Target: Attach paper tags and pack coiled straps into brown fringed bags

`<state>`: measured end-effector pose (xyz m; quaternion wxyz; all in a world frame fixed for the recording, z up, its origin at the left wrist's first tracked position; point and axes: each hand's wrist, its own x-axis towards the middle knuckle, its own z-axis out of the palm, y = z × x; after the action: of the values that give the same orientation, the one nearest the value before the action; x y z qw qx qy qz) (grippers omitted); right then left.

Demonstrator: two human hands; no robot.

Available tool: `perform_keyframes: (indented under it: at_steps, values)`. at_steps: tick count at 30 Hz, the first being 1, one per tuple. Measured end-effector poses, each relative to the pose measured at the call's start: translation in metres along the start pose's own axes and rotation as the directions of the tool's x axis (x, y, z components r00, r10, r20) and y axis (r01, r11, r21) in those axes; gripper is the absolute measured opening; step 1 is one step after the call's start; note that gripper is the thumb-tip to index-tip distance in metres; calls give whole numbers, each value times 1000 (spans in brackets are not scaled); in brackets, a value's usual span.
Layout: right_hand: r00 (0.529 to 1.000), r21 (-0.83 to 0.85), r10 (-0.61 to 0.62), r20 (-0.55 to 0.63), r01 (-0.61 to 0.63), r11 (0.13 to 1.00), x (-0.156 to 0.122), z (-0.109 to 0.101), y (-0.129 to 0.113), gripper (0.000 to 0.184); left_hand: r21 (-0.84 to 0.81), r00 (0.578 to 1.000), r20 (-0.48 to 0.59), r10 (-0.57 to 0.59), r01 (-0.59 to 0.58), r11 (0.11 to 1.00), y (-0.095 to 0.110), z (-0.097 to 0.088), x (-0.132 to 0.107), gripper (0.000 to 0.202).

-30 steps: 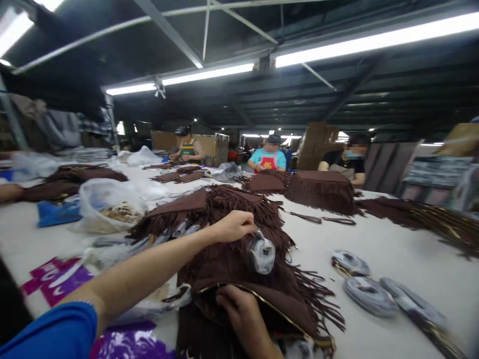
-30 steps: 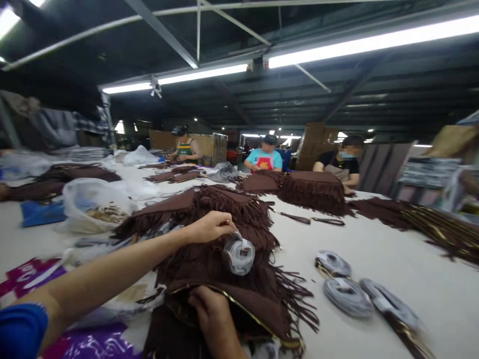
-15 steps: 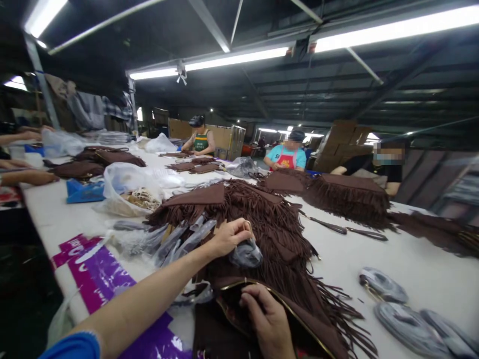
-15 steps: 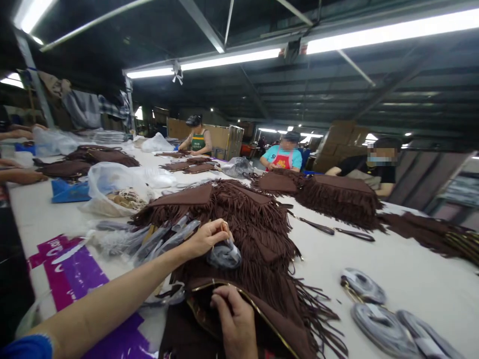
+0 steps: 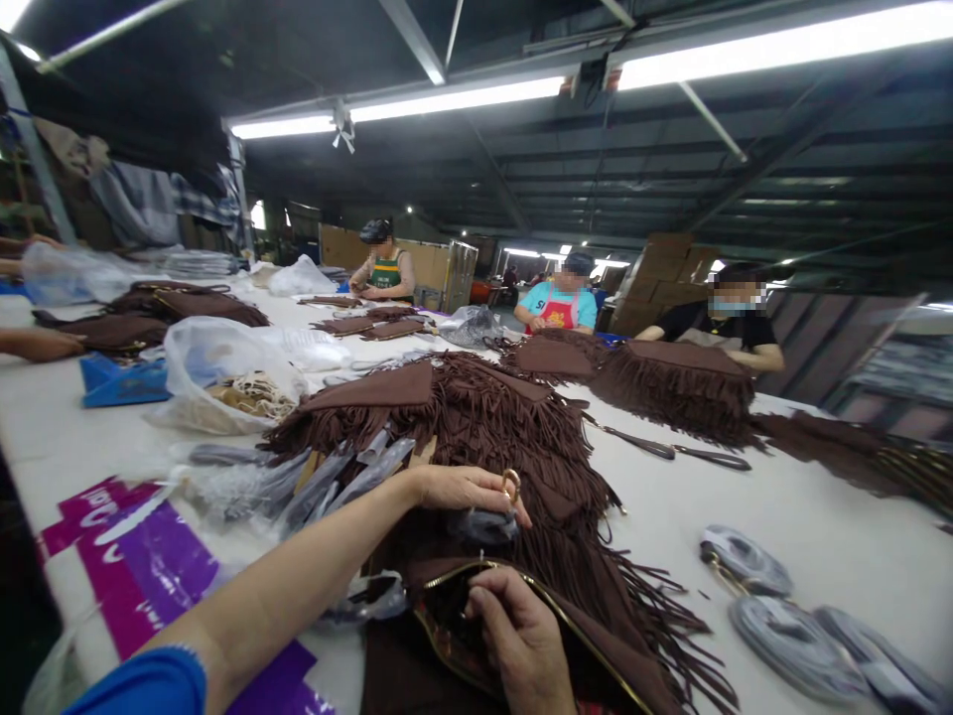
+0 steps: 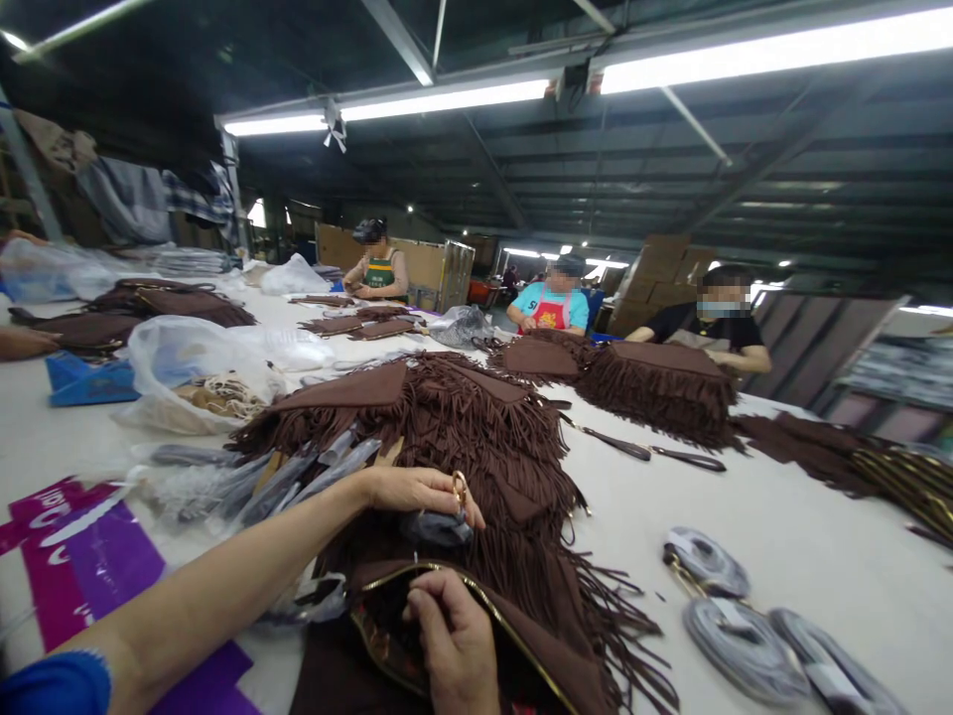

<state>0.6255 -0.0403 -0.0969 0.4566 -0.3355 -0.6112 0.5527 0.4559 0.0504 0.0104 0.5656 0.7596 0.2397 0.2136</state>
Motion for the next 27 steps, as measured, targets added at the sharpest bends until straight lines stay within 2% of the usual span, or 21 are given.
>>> perform_keyframes:
  at_steps: [3,5,8,10,12,14,16,18,23,27]
  values:
    - [1000,3,11,-7,-11,1000,1,1,-4,45,22,984,165,-74,71,997,0,-2,10,42]
    - [1000,4,19,-9,-18,1000,0,1,-9,49,23,976,192,-107,105,994,1,1,17,38]
    - [998,26,56,-21,-55,998,-1,2,-17,56,77,989,72,-129,124,989,7,9,20,20]
    - [994,68,99,-46,-96,993,-1,3,-21,61,230,990,-78,-116,131,964,16,14,15,13]
    - [986,131,151,-72,-141,981,-1,5,-24,66,469,971,-237,-32,143,871,27,18,5,14]
    - [978,192,191,-85,-172,966,0,8,-26,68,696,919,-376,117,197,690,37,25,-9,19]
    - [972,242,218,-86,-192,951,1,9,-28,67,819,848,-453,275,275,503,40,35,-23,20]
    - [967,276,241,-81,-210,938,1,10,-31,66,861,790,-473,390,321,393,36,46,-34,19]
    - [961,290,271,-51,-245,925,0,10,-36,63,901,717,-430,549,299,315,12,69,-46,20]
    - [960,280,278,-11,-264,923,-2,11,-36,63,909,669,-417,615,300,290,6,72,-47,22]
